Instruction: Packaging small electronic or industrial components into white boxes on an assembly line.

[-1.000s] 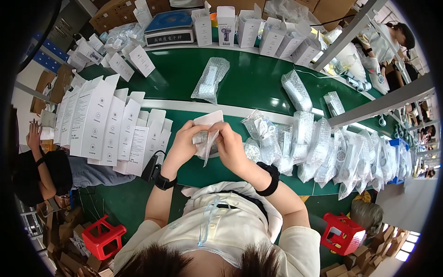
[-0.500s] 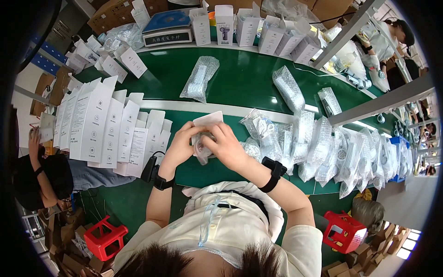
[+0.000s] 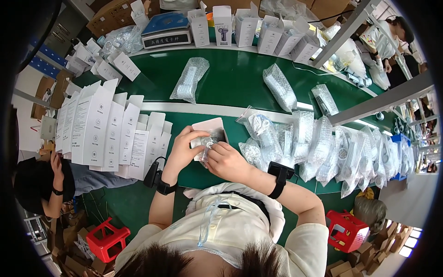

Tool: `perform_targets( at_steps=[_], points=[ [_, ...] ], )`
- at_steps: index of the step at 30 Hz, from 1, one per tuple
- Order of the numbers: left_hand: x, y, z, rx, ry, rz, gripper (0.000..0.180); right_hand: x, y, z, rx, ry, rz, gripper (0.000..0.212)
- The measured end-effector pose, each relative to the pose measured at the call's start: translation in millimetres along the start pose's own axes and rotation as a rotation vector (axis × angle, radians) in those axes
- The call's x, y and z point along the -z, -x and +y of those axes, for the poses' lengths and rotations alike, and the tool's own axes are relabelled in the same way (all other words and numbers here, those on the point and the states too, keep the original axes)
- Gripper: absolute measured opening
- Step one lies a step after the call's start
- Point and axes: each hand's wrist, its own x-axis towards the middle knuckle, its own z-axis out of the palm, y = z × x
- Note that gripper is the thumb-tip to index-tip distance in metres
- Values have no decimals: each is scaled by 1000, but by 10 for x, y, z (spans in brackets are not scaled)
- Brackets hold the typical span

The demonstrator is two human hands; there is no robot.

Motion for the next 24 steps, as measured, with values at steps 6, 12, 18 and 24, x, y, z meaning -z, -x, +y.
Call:
perform_targets(
  at_steps=[6,12,18,24],
  points=[
    [-69,27,14,26,-56,26,35,56,14,91,74,-72,-213,14],
    [-15,22,-24,53,-54,26,31,138,-163,19,-198,-137,-532,16],
    [-51,49,10,2,-98,49,31,92,-257,-7,-394,-100,-842,26],
    [94,61,9,-3,-97,-28,26,30,235,210,7,24,95,58]
  ],
)
